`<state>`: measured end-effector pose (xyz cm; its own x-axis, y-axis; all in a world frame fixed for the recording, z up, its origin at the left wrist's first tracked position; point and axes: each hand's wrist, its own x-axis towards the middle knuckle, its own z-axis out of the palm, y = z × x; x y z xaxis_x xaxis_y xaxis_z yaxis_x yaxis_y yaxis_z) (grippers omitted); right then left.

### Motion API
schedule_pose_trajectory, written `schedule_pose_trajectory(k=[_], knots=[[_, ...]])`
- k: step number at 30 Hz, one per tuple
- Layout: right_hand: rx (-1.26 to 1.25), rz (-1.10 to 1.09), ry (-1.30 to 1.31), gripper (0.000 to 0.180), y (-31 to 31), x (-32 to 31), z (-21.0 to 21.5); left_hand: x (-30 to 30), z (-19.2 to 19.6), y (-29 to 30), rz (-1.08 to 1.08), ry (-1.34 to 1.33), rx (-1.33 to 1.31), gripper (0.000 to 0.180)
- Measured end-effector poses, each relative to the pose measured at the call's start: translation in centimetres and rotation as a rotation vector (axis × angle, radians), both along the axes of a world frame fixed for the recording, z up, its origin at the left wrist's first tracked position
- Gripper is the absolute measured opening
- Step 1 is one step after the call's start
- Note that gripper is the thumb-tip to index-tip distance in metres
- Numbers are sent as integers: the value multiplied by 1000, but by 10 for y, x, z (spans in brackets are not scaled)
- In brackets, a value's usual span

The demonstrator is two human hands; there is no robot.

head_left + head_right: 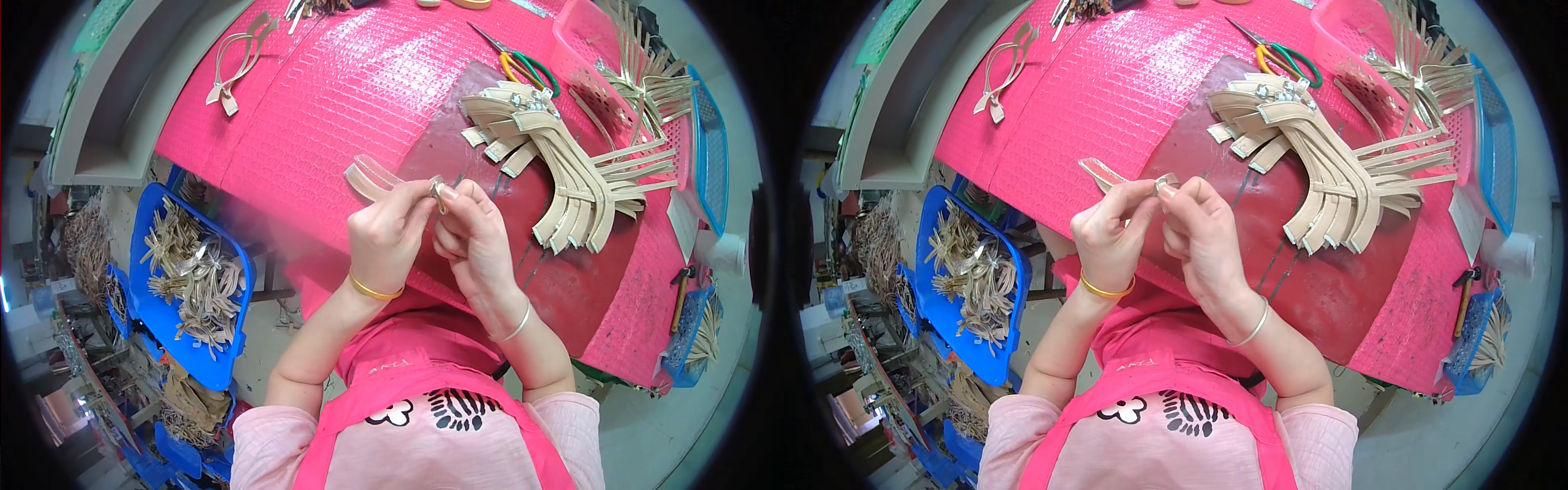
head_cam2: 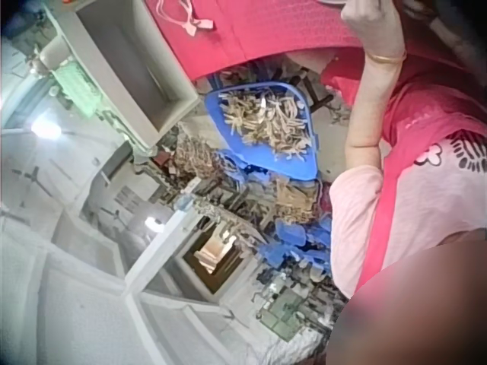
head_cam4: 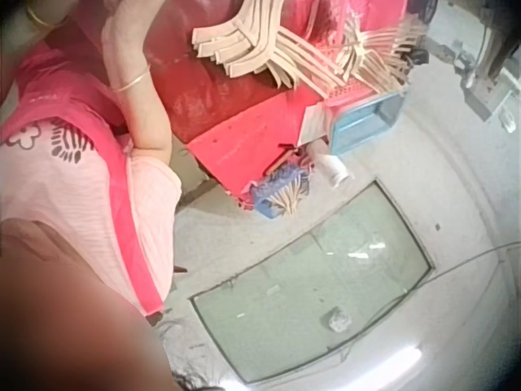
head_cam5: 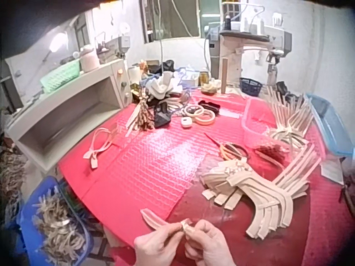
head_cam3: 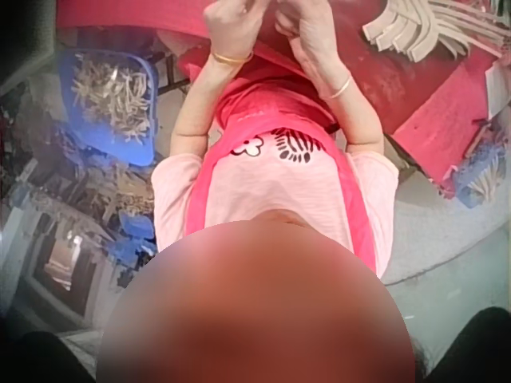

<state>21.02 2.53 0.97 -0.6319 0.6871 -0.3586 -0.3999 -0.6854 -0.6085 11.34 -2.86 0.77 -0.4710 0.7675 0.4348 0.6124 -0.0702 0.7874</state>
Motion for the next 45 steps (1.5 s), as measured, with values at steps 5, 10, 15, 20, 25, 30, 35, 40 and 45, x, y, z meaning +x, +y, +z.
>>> schedule_pose_trajectory(k=[5,10,15,20,25,30,35,40,45], knots=[[594,-39,-330,22,22,-10,-16,-6,-1,-1,-54,155,94,12],[464,336,-289,14,62,-26,-5,-16,-1,-7,-164,275,-23,18],[513,153,-358,14,83,-72,-20,-40,-10,1,72,397,-11,27],[649,107,-378,27,99,-104,-22,-87,-8,30,73,968,-90,19],[707,263,-394,20,99,-53,-12,-265,13,57,685,759,-594,21],[773,361,-550,13,56,2,-6,-337,9,81,820,389,-930,39],[992,78,-896,10,39,75,27,-239,37,88,421,964,2,24],[1493,-70,-1355,20,107,130,43,-59,16,144,-681,500,143,23],[1731,440,-1626,24,143,162,27,20,-1,218,-578,716,-172,21]])
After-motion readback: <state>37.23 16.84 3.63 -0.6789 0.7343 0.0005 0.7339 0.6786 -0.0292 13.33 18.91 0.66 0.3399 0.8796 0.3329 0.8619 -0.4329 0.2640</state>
